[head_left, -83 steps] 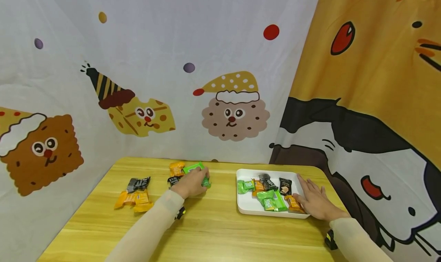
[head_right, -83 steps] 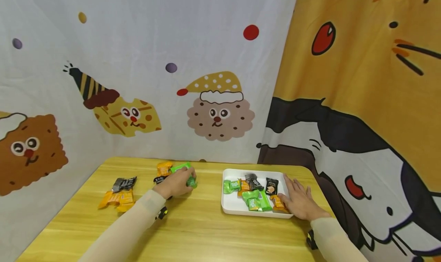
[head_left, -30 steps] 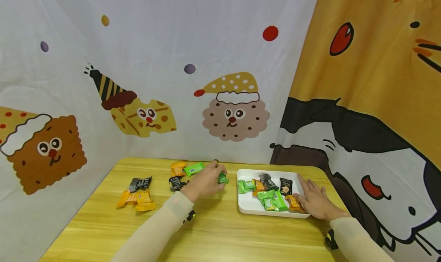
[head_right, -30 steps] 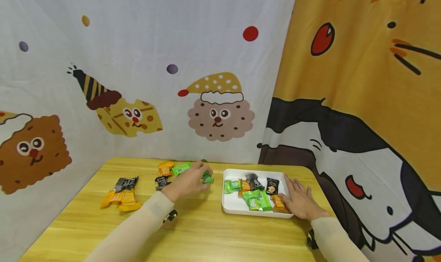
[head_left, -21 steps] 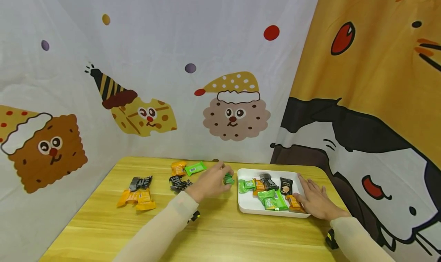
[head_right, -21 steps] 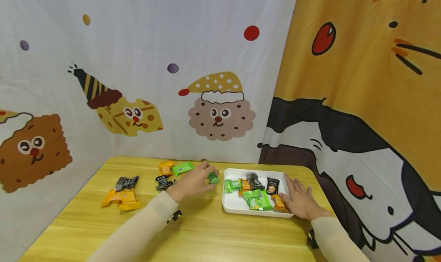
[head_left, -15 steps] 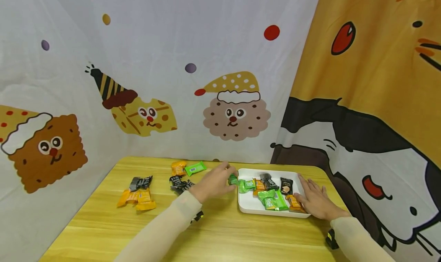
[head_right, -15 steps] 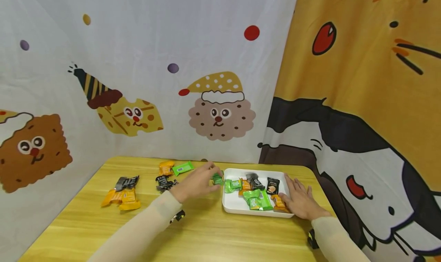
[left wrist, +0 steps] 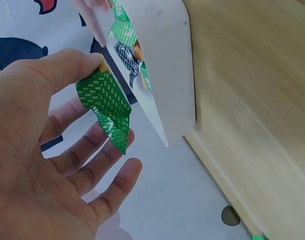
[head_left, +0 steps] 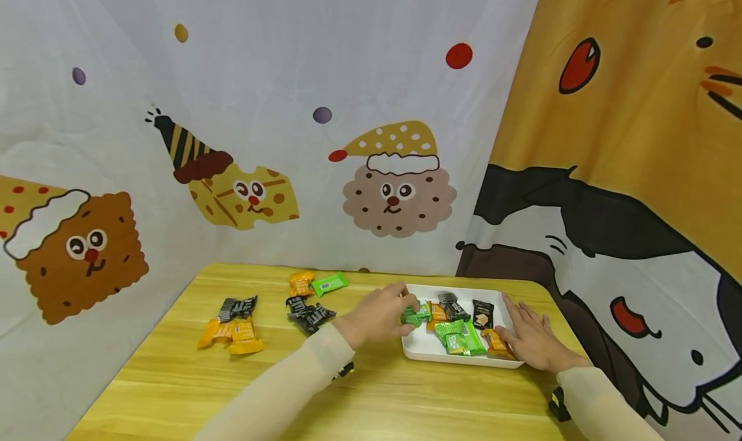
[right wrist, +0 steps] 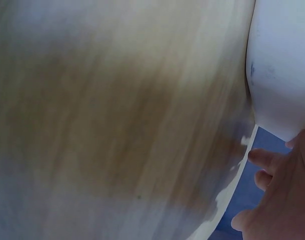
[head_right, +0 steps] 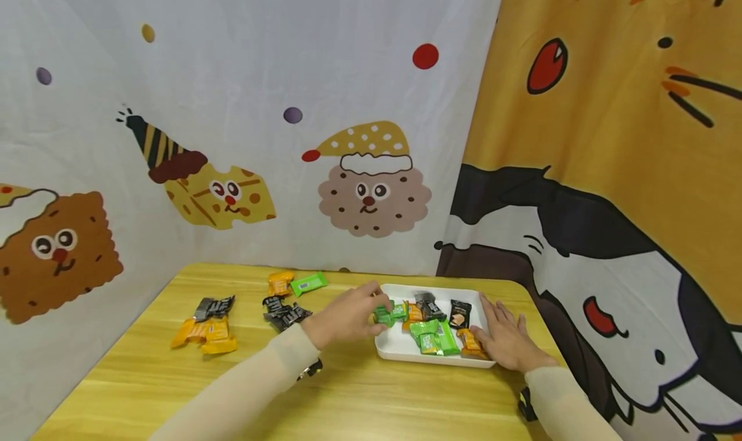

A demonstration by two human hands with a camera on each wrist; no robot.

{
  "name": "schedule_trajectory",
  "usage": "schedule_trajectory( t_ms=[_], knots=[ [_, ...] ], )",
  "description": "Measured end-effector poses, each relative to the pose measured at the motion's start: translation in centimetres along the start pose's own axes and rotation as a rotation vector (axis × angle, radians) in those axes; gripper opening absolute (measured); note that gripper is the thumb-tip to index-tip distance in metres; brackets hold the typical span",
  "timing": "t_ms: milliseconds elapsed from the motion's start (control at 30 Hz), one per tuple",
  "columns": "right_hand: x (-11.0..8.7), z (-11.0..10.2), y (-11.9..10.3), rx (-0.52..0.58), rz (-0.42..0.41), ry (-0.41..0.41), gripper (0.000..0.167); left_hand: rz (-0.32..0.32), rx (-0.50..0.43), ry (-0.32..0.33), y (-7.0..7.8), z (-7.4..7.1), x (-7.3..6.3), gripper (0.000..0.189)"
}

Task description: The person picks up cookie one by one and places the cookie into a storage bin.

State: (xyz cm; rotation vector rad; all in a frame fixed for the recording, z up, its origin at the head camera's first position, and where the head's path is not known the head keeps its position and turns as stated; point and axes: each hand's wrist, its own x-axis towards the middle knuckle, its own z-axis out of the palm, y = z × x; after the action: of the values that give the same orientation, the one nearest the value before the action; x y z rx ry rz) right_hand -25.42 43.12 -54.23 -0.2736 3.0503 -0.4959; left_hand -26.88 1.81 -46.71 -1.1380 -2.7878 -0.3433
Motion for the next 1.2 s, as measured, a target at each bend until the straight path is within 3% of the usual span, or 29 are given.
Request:
schedule_trajectory(
  t_ms=[433,767,1200],
  knots=[
    [0.0,0.1,0.1,0.017,-0.008,0.001,0.095,0.059,0.073,-0.024,1.3,0.9,1.0,0.036],
    [0.0,0.3,0.1,0.019,-0.004,0.002,0.095,0.08,0.101,-0.109,2.0,1.8,1.4,0.036],
    [-0.1,0.1,0.0,0.017,-0.005,0.004,0.094,0.11,0.133,-0.124,3.4,2.8,1.9,0.04]
  ],
)
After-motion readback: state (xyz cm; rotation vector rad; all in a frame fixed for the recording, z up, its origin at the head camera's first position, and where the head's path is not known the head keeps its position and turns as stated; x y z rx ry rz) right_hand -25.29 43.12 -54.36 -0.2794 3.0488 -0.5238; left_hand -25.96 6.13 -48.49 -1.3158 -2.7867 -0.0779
